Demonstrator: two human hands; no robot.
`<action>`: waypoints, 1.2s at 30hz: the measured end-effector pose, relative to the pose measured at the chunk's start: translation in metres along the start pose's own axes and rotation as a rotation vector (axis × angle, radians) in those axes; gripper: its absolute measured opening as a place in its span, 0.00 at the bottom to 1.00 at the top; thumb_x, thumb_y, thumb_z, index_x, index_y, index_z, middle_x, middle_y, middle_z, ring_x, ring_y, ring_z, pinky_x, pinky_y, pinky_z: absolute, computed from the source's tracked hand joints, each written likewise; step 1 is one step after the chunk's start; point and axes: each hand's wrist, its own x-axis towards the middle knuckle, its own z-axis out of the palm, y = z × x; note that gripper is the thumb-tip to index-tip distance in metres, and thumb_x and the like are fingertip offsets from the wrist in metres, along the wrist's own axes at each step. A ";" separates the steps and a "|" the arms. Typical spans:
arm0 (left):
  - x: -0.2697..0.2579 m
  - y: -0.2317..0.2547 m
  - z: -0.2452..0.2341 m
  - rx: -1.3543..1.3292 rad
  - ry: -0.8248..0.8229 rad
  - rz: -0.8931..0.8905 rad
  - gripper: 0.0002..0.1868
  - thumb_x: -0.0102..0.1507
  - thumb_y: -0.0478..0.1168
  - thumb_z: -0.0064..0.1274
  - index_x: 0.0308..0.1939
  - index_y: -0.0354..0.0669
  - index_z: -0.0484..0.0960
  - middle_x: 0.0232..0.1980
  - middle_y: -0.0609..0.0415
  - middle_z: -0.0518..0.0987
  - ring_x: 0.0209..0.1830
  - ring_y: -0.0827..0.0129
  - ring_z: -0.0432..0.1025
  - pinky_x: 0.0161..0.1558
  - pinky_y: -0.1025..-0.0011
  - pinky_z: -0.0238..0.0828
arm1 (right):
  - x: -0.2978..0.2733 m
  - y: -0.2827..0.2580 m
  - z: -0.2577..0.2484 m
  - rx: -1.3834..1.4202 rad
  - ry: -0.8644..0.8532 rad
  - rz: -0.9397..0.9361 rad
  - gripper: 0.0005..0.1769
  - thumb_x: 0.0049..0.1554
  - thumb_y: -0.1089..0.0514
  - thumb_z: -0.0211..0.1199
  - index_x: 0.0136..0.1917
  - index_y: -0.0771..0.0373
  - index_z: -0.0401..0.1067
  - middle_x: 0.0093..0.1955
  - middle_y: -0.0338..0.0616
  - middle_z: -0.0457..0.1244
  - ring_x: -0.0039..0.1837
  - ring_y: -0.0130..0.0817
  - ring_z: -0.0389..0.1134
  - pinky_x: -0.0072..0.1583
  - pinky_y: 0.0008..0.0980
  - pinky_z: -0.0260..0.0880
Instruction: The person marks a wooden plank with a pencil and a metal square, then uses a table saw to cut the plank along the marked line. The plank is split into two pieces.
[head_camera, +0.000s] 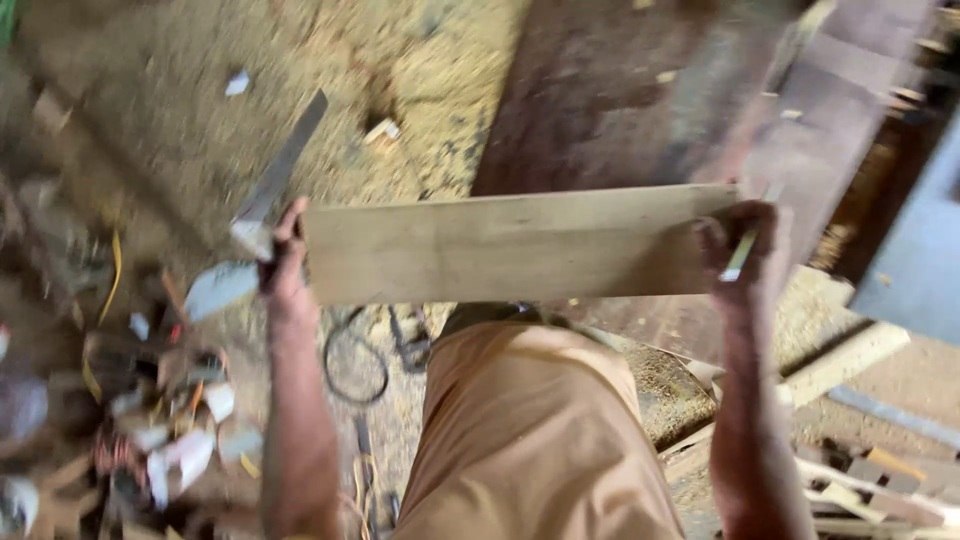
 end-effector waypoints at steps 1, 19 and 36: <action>-0.002 0.009 0.006 -0.008 -0.039 0.006 0.33 0.63 0.53 0.53 0.70 0.43 0.75 0.68 0.56 0.75 0.64 0.72 0.69 0.62 0.73 0.67 | -0.004 -0.010 0.005 -0.014 0.037 0.007 0.15 0.64 0.68 0.70 0.58 0.64 0.64 0.46 0.43 0.56 0.45 0.32 0.57 0.48 0.31 0.59; -0.011 -0.026 0.171 -0.038 -0.326 0.095 0.28 0.68 0.53 0.45 0.64 0.34 0.76 0.69 0.40 0.75 0.70 0.61 0.69 0.76 0.57 0.59 | -0.111 0.082 -0.136 0.439 0.422 0.628 0.21 0.56 0.61 0.72 0.53 0.57 0.60 0.35 0.31 0.51 0.34 0.17 0.55 0.33 0.17 0.50; -0.065 -0.081 0.156 0.273 0.195 0.654 0.13 0.79 0.31 0.45 0.39 0.45 0.69 0.32 0.53 0.72 0.29 0.69 0.72 0.36 0.67 0.79 | -0.068 0.148 -0.217 0.343 0.361 0.614 0.15 0.67 0.57 0.55 0.63 0.65 0.61 0.62 0.60 0.67 0.55 0.47 0.72 0.59 0.47 0.77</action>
